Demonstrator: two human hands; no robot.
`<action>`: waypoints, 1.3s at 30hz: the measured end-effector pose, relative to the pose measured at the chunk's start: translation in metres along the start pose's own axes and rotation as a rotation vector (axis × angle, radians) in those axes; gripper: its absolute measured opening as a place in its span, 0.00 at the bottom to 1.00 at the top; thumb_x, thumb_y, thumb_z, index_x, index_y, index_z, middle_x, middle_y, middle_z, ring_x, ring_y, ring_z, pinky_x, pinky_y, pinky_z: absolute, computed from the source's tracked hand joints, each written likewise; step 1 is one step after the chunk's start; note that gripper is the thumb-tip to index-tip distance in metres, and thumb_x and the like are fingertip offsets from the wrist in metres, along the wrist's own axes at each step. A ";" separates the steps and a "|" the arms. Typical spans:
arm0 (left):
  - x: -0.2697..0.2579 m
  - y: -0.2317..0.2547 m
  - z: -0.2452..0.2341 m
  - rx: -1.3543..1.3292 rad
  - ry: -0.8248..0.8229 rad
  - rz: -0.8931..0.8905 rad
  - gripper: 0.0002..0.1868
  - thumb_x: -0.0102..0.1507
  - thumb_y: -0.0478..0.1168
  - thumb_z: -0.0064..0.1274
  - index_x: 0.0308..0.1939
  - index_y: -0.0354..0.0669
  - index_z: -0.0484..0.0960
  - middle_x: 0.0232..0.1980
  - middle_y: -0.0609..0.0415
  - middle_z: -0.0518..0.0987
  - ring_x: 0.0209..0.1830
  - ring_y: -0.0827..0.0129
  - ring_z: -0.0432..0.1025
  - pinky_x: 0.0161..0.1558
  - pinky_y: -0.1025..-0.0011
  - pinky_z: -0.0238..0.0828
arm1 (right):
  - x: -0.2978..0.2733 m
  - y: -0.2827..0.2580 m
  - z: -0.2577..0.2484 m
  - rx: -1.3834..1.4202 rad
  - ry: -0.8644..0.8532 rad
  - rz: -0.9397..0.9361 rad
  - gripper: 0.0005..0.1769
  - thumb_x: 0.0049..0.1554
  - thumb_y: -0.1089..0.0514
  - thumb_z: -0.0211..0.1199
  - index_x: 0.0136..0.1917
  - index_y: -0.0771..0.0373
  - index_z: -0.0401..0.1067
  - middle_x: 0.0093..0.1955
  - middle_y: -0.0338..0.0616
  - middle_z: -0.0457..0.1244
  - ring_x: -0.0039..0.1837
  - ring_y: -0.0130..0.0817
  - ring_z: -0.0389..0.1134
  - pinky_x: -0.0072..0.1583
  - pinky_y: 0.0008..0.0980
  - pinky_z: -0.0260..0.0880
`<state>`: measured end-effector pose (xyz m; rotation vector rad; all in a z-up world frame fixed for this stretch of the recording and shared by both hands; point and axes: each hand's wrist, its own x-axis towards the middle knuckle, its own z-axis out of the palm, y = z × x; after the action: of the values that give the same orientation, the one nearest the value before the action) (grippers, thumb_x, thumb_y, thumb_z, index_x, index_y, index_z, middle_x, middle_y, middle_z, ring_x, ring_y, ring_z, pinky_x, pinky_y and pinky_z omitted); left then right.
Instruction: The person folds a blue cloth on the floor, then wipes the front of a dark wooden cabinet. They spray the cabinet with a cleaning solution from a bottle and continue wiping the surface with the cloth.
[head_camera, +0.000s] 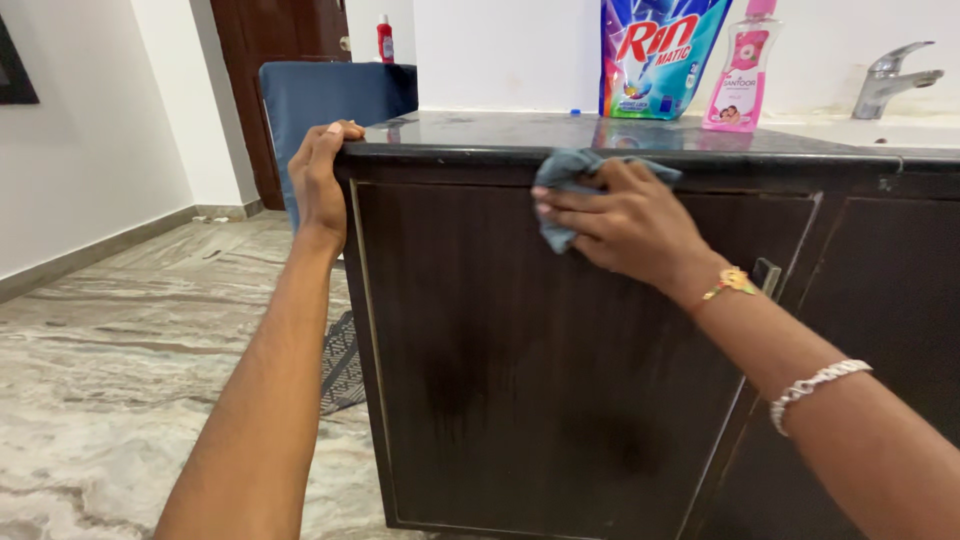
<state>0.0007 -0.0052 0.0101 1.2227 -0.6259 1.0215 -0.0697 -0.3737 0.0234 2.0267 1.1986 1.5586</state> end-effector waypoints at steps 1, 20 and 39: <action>-0.001 -0.001 0.001 0.009 0.007 0.014 0.16 0.68 0.48 0.46 0.41 0.38 0.81 0.49 0.53 0.81 0.55 0.67 0.70 0.63 0.70 0.61 | -0.003 0.000 -0.001 0.016 0.012 0.006 0.25 0.49 0.57 0.69 0.61 0.46 0.80 0.67 0.19 0.67 0.54 0.35 0.62 0.59 0.34 0.68; -0.008 0.012 0.008 0.024 0.006 -0.045 0.17 0.58 0.48 0.64 0.42 0.44 0.78 0.46 0.57 0.79 0.49 0.69 0.73 0.55 0.68 0.71 | 0.036 -0.044 0.020 0.108 0.262 0.090 0.17 0.52 0.62 0.68 0.56 0.59 0.81 0.60 0.31 0.70 0.52 0.35 0.65 0.59 0.34 0.70; -0.017 0.016 0.010 0.024 -0.031 -0.052 0.33 0.48 0.47 0.77 0.49 0.47 0.74 0.53 0.57 0.75 0.57 0.69 0.72 0.64 0.68 0.71 | -0.052 0.004 -0.011 0.071 0.265 0.238 0.16 0.51 0.64 0.69 0.54 0.60 0.82 0.60 0.34 0.72 0.52 0.37 0.67 0.57 0.35 0.72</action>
<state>-0.0199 -0.0196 0.0059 1.2717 -0.6045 0.9707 -0.0807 -0.4190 -0.0030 2.1226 1.1493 1.9765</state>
